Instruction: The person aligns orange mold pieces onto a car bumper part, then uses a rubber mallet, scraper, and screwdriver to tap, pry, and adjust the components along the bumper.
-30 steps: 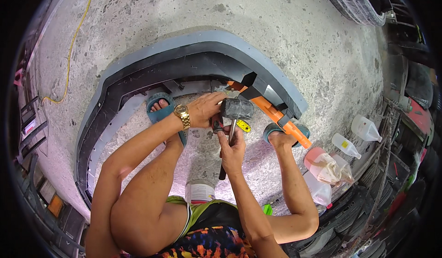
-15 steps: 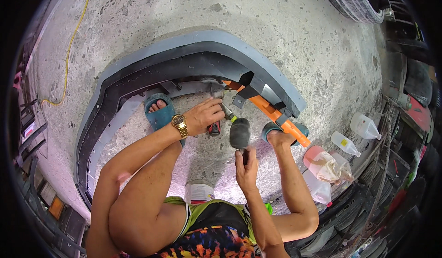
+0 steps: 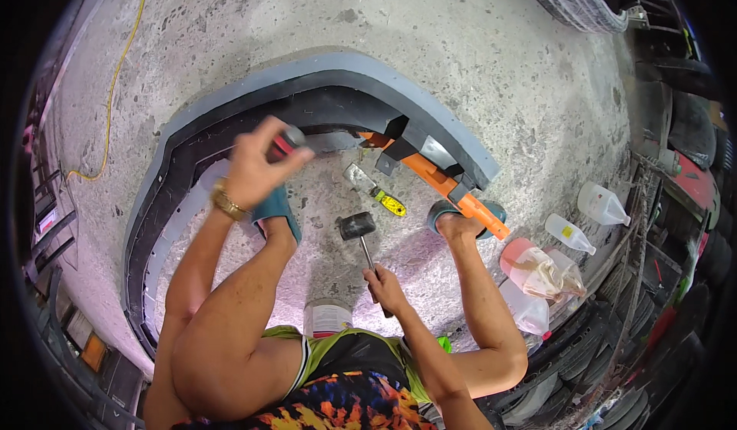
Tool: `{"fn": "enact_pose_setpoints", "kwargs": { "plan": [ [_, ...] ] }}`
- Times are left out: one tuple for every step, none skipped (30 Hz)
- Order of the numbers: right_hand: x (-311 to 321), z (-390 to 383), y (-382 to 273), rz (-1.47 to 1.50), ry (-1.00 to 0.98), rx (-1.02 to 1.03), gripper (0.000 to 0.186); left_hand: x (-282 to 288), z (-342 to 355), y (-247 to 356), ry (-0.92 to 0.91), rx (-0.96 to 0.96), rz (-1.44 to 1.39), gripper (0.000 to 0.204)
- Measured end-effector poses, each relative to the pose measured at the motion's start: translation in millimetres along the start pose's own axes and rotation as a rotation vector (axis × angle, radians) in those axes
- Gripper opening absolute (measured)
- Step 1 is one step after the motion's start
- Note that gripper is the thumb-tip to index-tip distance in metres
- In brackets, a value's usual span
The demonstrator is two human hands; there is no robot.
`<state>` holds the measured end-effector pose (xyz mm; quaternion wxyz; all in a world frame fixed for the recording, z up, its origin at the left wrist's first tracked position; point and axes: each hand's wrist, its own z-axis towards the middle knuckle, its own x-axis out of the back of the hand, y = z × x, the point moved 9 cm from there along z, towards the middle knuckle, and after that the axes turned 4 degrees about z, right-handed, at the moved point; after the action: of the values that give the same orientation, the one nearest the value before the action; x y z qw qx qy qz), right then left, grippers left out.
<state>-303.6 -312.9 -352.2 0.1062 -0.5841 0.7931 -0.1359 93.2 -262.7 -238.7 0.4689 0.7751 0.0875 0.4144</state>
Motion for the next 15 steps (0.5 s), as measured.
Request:
{"fn": "enact_pose_setpoints", "kwargs": {
  "plan": [
    [9,0,3,-0.107,0.128,0.011,0.03,24,8,-8,0.061,0.078,0.118,0.041],
    [8,2,1,-0.118,0.121,0.021,0.03,59,11,-14,0.198,0.053,0.216,0.04],
    [13,1,-22,-0.33,0.205,0.23,0.031,87,14,-29,0.3,0.106,0.272,0.041],
    [9,-3,-52,-0.54,0.275,0.455,0.033,108,17,-57,0.29,0.109,0.356,0.045],
    [4,-14,-87,-0.546,0.28,0.538,0.031,122,11,-89,0.353,0.11,0.385,0.049],
    [3,-19,-114,-0.478,0.239,0.512,0.03,127,7,-124,0.315,0.119,0.425,0.053],
    [9,-24,-142,-0.414,0.214,0.479,0.028,117,8,-153,0.165,0.221,0.37,0.057],
    [15,-34,-175,-0.362,0.206,0.501,0.025,103,4,-180,0.014,0.319,0.311,0.061],
    [4,-51,-225,-0.405,0.215,0.63,0.022,103,-15,-209,-0.045,0.335,0.427,0.068],
    [-6,-77,-273,-0.3,0.203,0.672,0.017,98,-30,-229,-0.119,0.342,0.522,0.076],
    [8,-98,-300,-0.253,0.3,0.706,0.013,79,-28,-227,-0.205,0.382,0.523,0.087],
    [10,-122,-332,-0.159,0.286,0.891,0.011,77,-29,-223,-0.198,0.394,0.508,0.087],
    [1,-161,-367,-0.14,0.345,1.059,0.017,78,-30,-223,-0.225,0.384,0.557,0.089],
    [-6,-187,-387,-0.007,0.411,1.187,0.019,78,-29,-223,-0.254,0.37,0.606,0.09],
    [-14,-199,-392,0.103,0.34,1.31,0.02,80,-28,-226,-0.279,0.372,0.62,0.092]
  ]
}}
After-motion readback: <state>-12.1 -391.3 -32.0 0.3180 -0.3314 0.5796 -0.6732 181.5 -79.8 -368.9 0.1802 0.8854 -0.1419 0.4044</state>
